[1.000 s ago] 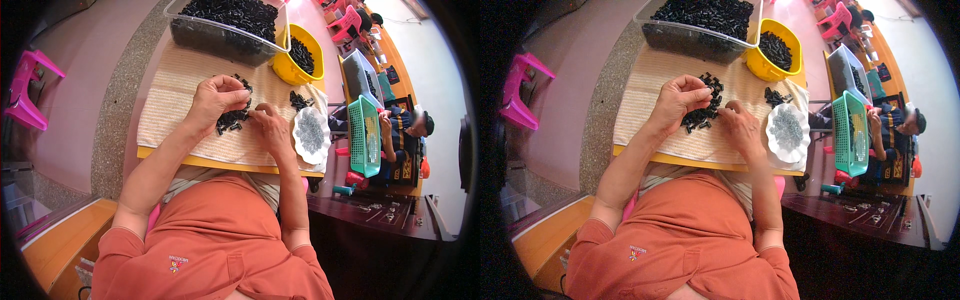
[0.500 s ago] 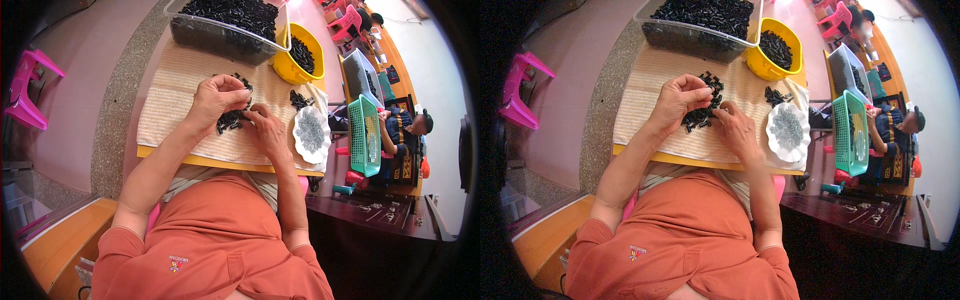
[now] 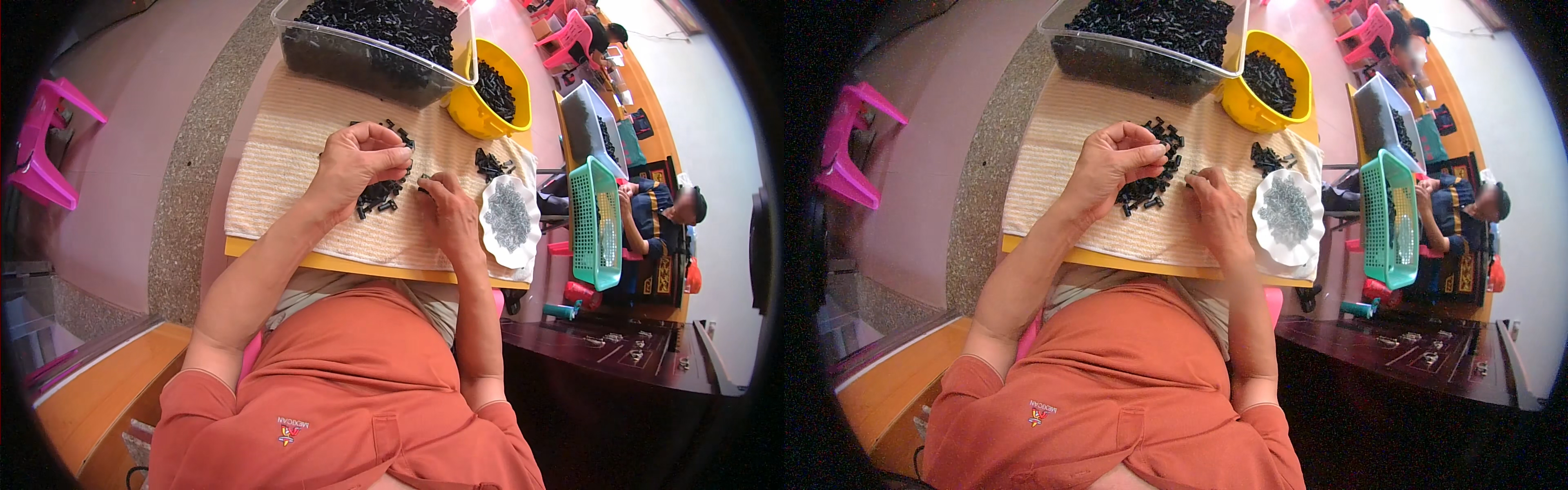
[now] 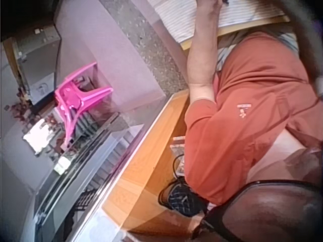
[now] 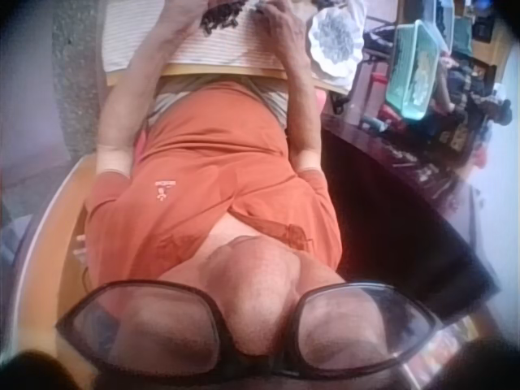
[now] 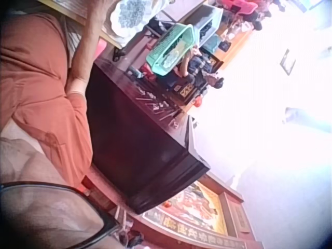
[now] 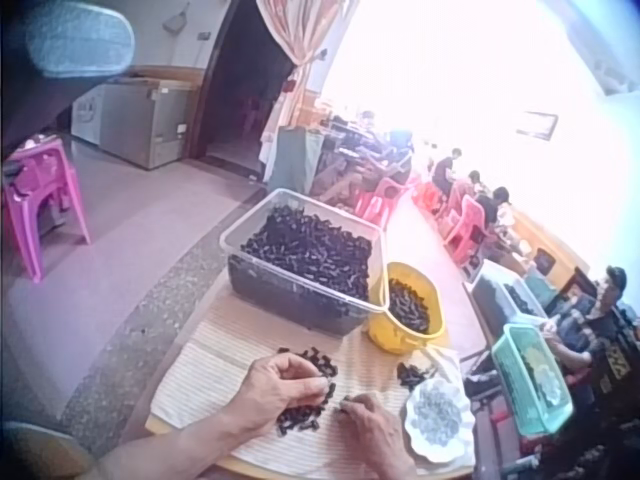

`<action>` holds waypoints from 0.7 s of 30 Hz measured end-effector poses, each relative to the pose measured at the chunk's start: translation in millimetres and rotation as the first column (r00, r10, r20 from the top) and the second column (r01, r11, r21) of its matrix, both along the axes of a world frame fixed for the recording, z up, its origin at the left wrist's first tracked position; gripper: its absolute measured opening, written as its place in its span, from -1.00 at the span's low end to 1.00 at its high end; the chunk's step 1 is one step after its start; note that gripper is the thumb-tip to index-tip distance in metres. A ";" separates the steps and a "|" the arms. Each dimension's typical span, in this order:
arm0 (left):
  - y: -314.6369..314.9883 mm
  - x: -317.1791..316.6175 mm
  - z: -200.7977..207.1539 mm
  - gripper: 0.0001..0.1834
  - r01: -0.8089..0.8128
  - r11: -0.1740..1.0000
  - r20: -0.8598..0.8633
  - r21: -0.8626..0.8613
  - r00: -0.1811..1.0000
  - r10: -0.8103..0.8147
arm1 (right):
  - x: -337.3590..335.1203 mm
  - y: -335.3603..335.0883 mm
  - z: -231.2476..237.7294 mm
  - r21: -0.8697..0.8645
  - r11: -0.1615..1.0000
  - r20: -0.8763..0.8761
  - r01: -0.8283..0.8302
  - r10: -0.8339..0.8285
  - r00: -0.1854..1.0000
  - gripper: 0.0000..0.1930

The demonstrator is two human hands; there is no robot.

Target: The person assembles small components by hand, taking small metal pieces and inserting them into black plastic parts before placing the assembled items onto the cloth.

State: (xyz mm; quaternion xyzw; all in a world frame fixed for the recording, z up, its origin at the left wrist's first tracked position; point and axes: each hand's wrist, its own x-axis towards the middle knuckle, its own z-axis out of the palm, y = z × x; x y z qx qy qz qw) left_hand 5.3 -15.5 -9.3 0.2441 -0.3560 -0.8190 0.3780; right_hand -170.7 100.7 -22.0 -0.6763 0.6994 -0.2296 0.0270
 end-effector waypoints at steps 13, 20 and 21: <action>-0.7 -0.3 -1.4 -0.86 -0.008 1.000 -0.010 0.002 1.000 0.008 | 22.7 -21.8 7.2 0.034 0.993 -0.063 -0.112 0.114 0.991 -0.73; -0.5 -0.1 -1.3 -0.86 0.003 1.000 0.001 -0.008 1.000 -0.003 | 19.5 -29.2 5.3 0.115 0.990 -0.103 -0.083 0.095 0.990 -0.81; -0.9 0.0 -2.3 -0.86 0.003 1.000 0.001 -0.008 1.000 -0.003 | 19.6 -30.2 6.1 0.149 0.986 -0.101 -0.079 0.095 0.990 -0.80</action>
